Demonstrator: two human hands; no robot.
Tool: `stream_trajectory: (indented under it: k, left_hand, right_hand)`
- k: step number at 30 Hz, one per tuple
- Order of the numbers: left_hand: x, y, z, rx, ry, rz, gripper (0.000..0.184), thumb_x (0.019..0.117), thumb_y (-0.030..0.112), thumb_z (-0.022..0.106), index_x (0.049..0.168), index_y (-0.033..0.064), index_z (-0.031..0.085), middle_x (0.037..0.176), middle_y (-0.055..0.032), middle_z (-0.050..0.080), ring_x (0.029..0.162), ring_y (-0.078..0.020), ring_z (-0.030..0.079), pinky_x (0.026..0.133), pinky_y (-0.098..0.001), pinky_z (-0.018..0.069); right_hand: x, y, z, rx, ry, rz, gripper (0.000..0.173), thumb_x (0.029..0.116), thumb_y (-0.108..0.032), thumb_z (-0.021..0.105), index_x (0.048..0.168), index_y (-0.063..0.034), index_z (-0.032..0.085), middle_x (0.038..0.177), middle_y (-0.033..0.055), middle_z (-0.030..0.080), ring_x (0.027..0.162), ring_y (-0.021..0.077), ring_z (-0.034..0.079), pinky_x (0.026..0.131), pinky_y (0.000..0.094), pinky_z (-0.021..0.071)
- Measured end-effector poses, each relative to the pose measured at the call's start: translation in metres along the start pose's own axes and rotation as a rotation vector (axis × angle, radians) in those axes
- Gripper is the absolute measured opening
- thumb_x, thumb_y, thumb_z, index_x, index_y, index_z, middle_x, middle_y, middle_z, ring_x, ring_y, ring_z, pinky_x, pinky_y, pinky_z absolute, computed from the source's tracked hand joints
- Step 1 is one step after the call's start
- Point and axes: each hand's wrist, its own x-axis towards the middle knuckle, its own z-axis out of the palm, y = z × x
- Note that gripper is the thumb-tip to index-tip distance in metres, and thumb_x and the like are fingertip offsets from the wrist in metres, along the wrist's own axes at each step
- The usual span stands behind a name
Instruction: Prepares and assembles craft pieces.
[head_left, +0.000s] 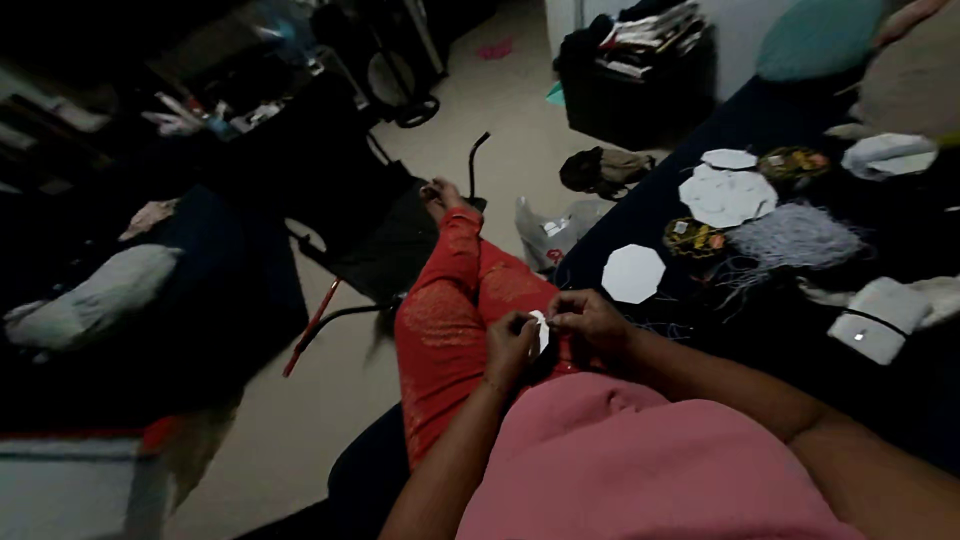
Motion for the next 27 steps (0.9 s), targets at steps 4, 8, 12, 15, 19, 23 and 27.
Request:
stream_trajectory:
  k: [4, 8, 12, 15, 19, 23, 27]
  left_hand:
    - [-0.005, 0.002, 0.004, 0.021, -0.014, 0.139, 0.019, 0.0969, 0.008, 0.059, 0.102, -0.0076, 0.068, 0.087, -0.0110, 0.068, 0.075, -0.0111, 0.064, 0.072, -0.0294, 0.0549]
    - [-0.005, 0.000, 0.011, 0.103, -0.086, 0.563, 0.015, 0.0924, 0.005, 0.058, 0.095, -0.0060, 0.069, 0.087, -0.0127, 0.068, 0.077, -0.0137, 0.066, 0.074, -0.0287, 0.0569]
    - [0.000, 0.003, 0.013, 0.088, -0.247, 0.654, 0.014, 0.0919, 0.000, 0.060, 0.099, -0.0074, 0.069, 0.101, -0.0183, 0.068, 0.091, -0.0201, 0.067, 0.085, -0.0330, 0.0570]
    - [0.002, 0.006, 0.010, 0.069, -0.276, 0.616, 0.038, 0.0948, 0.014, 0.065, 0.126, -0.0075, 0.063, 0.139, -0.0264, 0.055, 0.118, -0.0260, 0.062, 0.091, -0.0353, 0.0568]
    - [0.004, -0.004, 0.001, 0.022, -0.196, 0.530, 0.056, 0.0961, 0.024, 0.064, 0.142, -0.0062, 0.053, 0.153, -0.0255, 0.043, 0.129, -0.0259, 0.056, 0.094, -0.0359, 0.0560]
    - [0.004, -0.011, -0.005, -0.012, -0.185, 0.480, 0.047, 0.0975, 0.018, 0.062, 0.137, -0.0072, 0.056, 0.149, -0.0244, 0.048, 0.128, -0.0247, 0.057, 0.094, -0.0349, 0.0561]
    - [0.006, -0.010, -0.007, 0.009, -0.250, 0.398, 0.042, 0.0987, 0.016, 0.061, 0.134, -0.0059, 0.059, 0.146, -0.0225, 0.051, 0.131, -0.0252, 0.055, 0.100, -0.0357, 0.0526]
  right_hand:
    - [0.003, 0.003, -0.004, -0.260, 0.088, 0.070, 0.015, 0.0963, -0.006, 0.060, 0.101, 0.0061, 0.067, 0.097, 0.0111, 0.065, 0.086, 0.0124, 0.060, 0.081, 0.0283, 0.0507]
    - [0.003, -0.003, -0.012, -0.282, -0.019, 0.356, 0.051, 0.0941, -0.003, 0.066, 0.142, 0.0031, 0.049, 0.127, 0.0207, 0.062, 0.105, 0.0243, 0.066, 0.092, 0.0398, 0.0553]
    - [-0.001, -0.004, -0.034, -0.261, -0.100, 0.313, 0.045, 0.0877, 0.004, 0.066, 0.132, 0.0022, 0.059, 0.104, 0.0148, 0.069, 0.079, 0.0173, 0.066, 0.071, 0.0366, 0.0572]
    - [-0.003, -0.021, -0.071, -0.436, 0.022, 0.243, 0.041, 0.0893, 0.003, 0.062, 0.130, 0.0035, 0.063, 0.113, 0.0197, 0.069, 0.094, 0.0237, 0.068, 0.085, 0.0430, 0.0565]
    - [-0.013, -0.027, -0.160, -0.475, 0.463, 0.255, 0.039, 0.0958, -0.004, 0.062, 0.135, -0.0049, 0.062, 0.106, 0.0179, 0.070, 0.079, 0.0236, 0.065, 0.072, 0.0446, 0.0555]
    - [-0.030, -0.038, -0.218, -0.846, 0.877, 0.461, 0.074, 0.0953, -0.028, 0.074, 0.150, 0.0081, 0.040, 0.140, 0.0373, 0.051, 0.119, 0.0544, 0.058, 0.098, 0.0695, 0.0461]
    - [-0.030, -0.028, -0.181, -1.032, 0.662, 0.419, 0.071, 0.0910, -0.027, 0.078, 0.143, 0.0111, 0.049, 0.144, 0.0400, 0.046, 0.132, 0.0574, 0.047, 0.108, 0.0707, 0.0377]
